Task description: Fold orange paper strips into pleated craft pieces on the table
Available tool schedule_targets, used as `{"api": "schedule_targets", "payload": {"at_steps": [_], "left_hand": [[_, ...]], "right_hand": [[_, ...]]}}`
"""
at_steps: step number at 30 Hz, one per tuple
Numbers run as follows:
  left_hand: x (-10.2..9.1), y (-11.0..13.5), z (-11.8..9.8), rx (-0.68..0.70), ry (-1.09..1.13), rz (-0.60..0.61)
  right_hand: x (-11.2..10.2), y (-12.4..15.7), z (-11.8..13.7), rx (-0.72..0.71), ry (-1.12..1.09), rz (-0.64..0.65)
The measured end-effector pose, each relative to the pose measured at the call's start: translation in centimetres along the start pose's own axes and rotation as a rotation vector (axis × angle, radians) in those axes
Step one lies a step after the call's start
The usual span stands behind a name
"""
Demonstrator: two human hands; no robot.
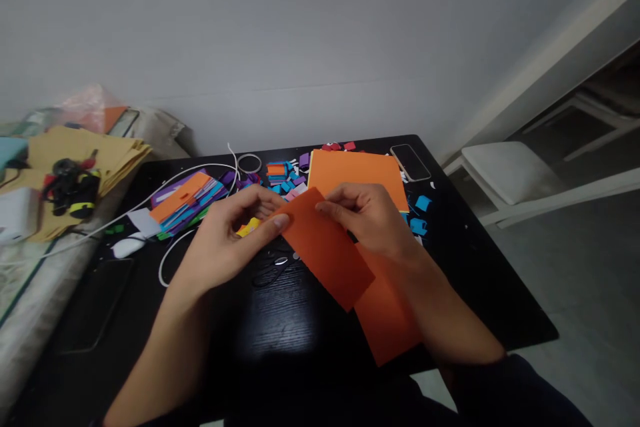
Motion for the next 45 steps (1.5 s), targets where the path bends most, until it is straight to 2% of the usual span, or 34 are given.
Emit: {"api": "schedule_targets", "payload": {"at_steps": [5,10,15,21,24,29,33,37,41,43,45], "left_hand": [[2.0,1.6,0.4,-0.004,-0.040,0.042],[4.8,5.6,3.7,-0.110,-0.024,0.129],[6.7,9.6,6.2,-0.230,-0.007,0.157],[7.9,12.3,7.0,-0.289,-0.011,0.226],[7.4,13.0,7.9,-0.308,-0.023,0.183],[5.9,14.1,10.5,-0.353,-0.049,0.110],[5.1,14.6,11.9,-0.374,-0.114,0.070],[4.6,14.6,12.0,-0.373,-0.235,0.018],[4.2,14.6,11.6,-0.336,-0.365,-0.016],[4.1,14.8,11.3,-0.301,-0.424,-0.035],[4.2,15.1,10.8,-0.251,-0.478,-0.061]], "right_hand": [[3.1,1.3,-0.9,-0.024,0.210,0.230],[5.1,3.6,-3.8,0.100,0.347,0.405],[6.4,5.8,-6.6,0.191,0.409,0.502],[7.4,7.5,-8.5,0.258,0.438,0.583],[6.7,8.0,-9.1,0.320,0.462,0.575],[3.2,8.3,-10.7,0.399,0.565,0.526],[0.5,7.9,-11.5,0.384,0.636,0.471],[-1.1,7.6,-11.4,0.298,0.693,0.379],[-1.4,8.2,-11.1,0.172,0.775,0.229],[-0.6,9.1,-11.1,0.104,0.808,0.178],[0.8,10.4,-11.2,0.014,0.820,0.183]]}}
Point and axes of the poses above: each hand's wrist, its own y-axis away from the middle knuckle, its own x-axis out of the palm, z = x × y, the point moved 7 cm from there along -y, towards the middle knuckle, and after that the axes turned 3 degrees about x, right-handed, at the moved point
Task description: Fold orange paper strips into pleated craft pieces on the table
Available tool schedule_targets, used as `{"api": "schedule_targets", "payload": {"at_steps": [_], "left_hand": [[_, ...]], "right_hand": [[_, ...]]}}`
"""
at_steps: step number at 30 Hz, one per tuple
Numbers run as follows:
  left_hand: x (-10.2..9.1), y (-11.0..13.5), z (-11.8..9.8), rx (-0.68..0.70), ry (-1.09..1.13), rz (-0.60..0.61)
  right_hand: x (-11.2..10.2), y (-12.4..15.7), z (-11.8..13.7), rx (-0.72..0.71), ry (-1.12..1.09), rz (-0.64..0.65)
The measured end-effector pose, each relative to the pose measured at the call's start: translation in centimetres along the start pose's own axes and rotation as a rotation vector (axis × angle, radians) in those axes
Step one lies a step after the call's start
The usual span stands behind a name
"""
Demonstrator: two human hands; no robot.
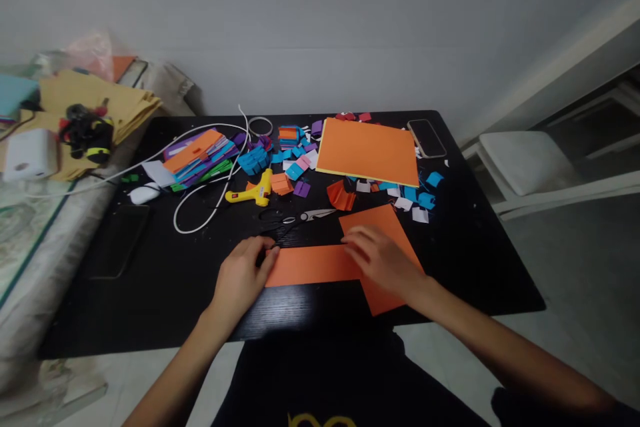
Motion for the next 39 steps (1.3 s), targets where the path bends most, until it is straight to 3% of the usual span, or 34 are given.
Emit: {"api": "schedule_targets", "payload": {"at_steps": [2,4,8,10,16,26,32,39], "left_hand": [[0.0,0.6,-0.6,0.052,-0.032,-0.029],[0.6,1.2,-1.7,0.145,-0.044,-0.008],[2.7,2.6,-4.4,0.438,-0.096,0.069],[3.5,3.0,-4.8,0.495,-0.139,0.079],[5.2,3.6,-4.6,0.527,-0.227,0.173],[6.0,3.6,-5.2,0.500,-0.331,0.170],[6.5,3.8,-5.5,0.494,-0.388,0.137],[6.6,3.6,-5.8,0.456,-0.419,0.152]], "right_hand": [[1.4,1.3,2.2,-0.253,0.054,-0.034],[2.6,2.4,3.3,-0.391,0.100,-0.084],[4.0,3.0,3.7,-0.460,0.165,-0.139],[4.3,3.1,3.7,-0.475,0.185,-0.129],[5.1,2.9,3.9,-0.416,0.210,-0.031],[5.7,2.5,4.0,-0.318,0.221,0.015],[6.4,2.6,4.2,-0.296,0.218,-0.038],[4.0,4.1,2.1,-0.178,0.245,-0.136]]}}
Point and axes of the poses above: each hand's wrist, its own y-axis away from the middle knuckle, its own x-axis out of the palm, z = x × y, the point moved 7 cm from there along -y, towards the middle knuckle, and after that the axes turned 3 degrees about x, right-handed, at the moved point
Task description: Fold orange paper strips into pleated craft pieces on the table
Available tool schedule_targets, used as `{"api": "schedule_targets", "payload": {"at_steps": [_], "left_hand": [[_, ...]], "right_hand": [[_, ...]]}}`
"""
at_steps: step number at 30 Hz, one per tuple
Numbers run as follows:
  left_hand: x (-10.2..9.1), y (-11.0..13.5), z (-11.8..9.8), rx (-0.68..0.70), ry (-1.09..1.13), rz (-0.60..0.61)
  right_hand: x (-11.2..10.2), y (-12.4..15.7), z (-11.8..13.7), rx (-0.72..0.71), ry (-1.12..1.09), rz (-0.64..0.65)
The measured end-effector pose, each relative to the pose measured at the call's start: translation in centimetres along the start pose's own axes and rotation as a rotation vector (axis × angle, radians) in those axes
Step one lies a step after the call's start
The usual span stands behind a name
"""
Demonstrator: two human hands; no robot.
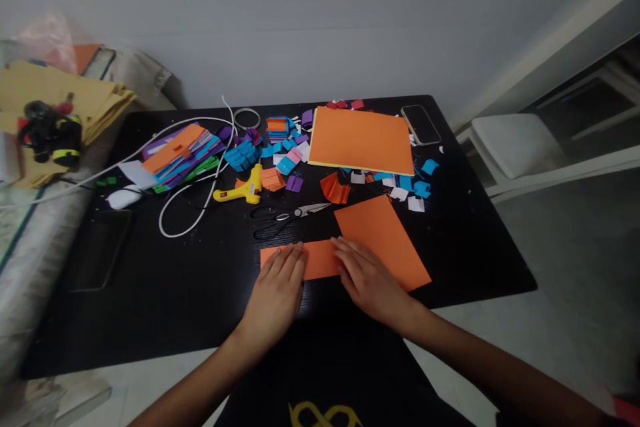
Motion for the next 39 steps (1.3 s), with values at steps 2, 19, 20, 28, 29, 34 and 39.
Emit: {"api": "schedule_targets", "payload": {"at_steps": [2,19,20,28,29,34,39], "left_hand": [[0.0,-0.2,-0.2,-0.015,-0.016,0.008],[-2.6,2.9,3.7,-0.084,-0.160,-0.070],[-2.8,3.3,4.1,-0.083,-0.145,-0.070],[-2.6,4.2,5.4,-0.091,0.077,-0.082],[-2.6,4.2,5.4,-0.086,0.094,-0.087],[-2.4,3.8,4.7,0.006,0.139,-0.093],[-1.9,3.0,3.8,0.044,0.159,-0.053]], "right_hand": [[-0.5,0.5,-0.7,0.044,0.008,0.000],[-0.9,0.6,-1.9,0.064,0.013,0.017],[-0.9,0.5,-2.0,0.052,0.013,0.021],[-0.5,-0.2,-2.2,0.022,-0.007,0.084],[-0.5,-0.3,-2.3,0.042,-0.023,0.096],[-0.9,-1.2,-2.5,0.136,-0.174,0.162],[-2.4,-2.4,-2.6,0.274,-0.514,0.116]]}}
Point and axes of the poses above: each hand's wrist, its own y-axis away from the middle knuckle, its own x-axis out of the palm, z = x × y, the point moved 7 cm from there along -y, towards the middle knuckle, and after that the axes turned 3 degrees about x, right-handed, at the moved point
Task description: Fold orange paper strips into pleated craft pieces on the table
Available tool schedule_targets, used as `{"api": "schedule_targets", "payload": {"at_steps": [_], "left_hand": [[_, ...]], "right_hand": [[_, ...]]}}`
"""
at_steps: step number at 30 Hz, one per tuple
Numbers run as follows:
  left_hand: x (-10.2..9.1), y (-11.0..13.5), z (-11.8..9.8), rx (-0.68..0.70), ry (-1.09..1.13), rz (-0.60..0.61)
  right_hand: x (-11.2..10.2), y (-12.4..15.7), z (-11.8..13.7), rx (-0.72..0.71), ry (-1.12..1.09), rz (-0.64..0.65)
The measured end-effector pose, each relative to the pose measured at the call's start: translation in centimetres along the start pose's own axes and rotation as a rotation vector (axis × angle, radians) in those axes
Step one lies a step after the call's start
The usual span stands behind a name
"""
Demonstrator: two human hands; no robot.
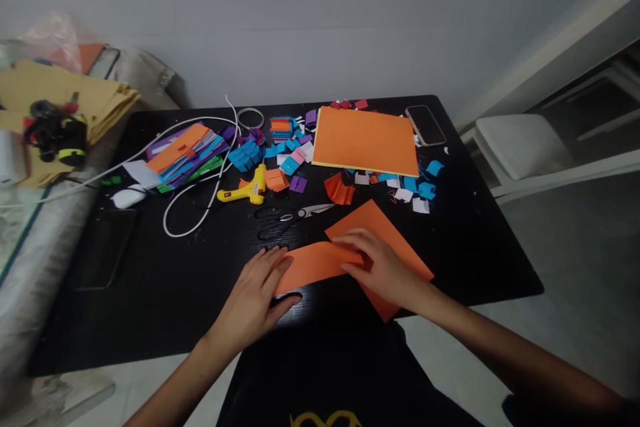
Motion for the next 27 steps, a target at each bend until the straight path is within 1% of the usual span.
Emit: {"api": "schedule_targets", "payload": {"at_steps": [3,5,8,10,12,13,14,15,17,18,20,23,25,27], "left_hand": [[0.1,-0.3,-0.2,-0.004,0.013,-0.008],[0.0,-0.4,-0.2,0.002,0.034,-0.024],[-0.7,-0.6,-0.3,0.021,0.087,-0.073],[-1.4,-0.7,-0.3,0.020,0.162,-0.102],[-2.0,-0.8,0.3,-0.036,0.266,-0.137],[-2.3,-0.9,0.8,-0.089,0.323,-0.153],[-2.4,-1.0,1.4,-0.153,0.377,-0.164],[-2.4,-1.0,2.1,-0.222,0.427,-0.168],[-2.0,-1.3,3.3,-0.326,0.511,-0.146],[-1.7,-1.4,3.8,-0.351,0.541,-0.129],[-1.3,-1.9,4.3,-0.358,0.572,-0.098],[-1.0,-2.5,4.6,-0.324,0.565,-0.085],[-0.9,-2.9,4.5,-0.293,0.543,-0.081],[-0.8,-3.4,4.3,-0.256,0.508,-0.072]], "right_hand": [[-0.4,-0.3,-0.3,0.134,-0.247,0.014],[-0.2,-0.4,-1.0,0.261,-0.431,0.058],[0.3,-0.3,-1.8,0.429,-0.699,0.142],[0.5,-0.2,-1.8,0.474,-0.819,0.200],[0.5,-0.2,-1.8,0.468,-0.856,0.233],[0.3,-0.3,-2.0,0.448,-0.824,0.217],[0.0,-0.4,-2.2,0.415,-0.749,0.174],[-0.5,-0.6,-2.5,0.364,-0.630,0.100],[-1.8,-0.8,-2.8,0.210,-0.305,-0.091],[-2.2,-0.8,-2.8,0.124,-0.138,-0.167],[-2.5,-0.6,-3.0,-0.007,0.134,-0.257],[-2.5,-0.2,-3.5,-0.084,0.404,-0.308],[-2.6,0.0,-3.3,-0.122,0.490,-0.337],[-2.2,0.0,-2.2,-0.188,0.500,-0.340]]}}
Point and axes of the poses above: each hand's wrist, its own y-axis away from the middle knuckle, its own x-axis out of the palm, z = x × y, the point moved 7 cm from there along -y, towards the middle knuckle, and after that the axes turned 3 degrees about x, right-handed, at the moved point
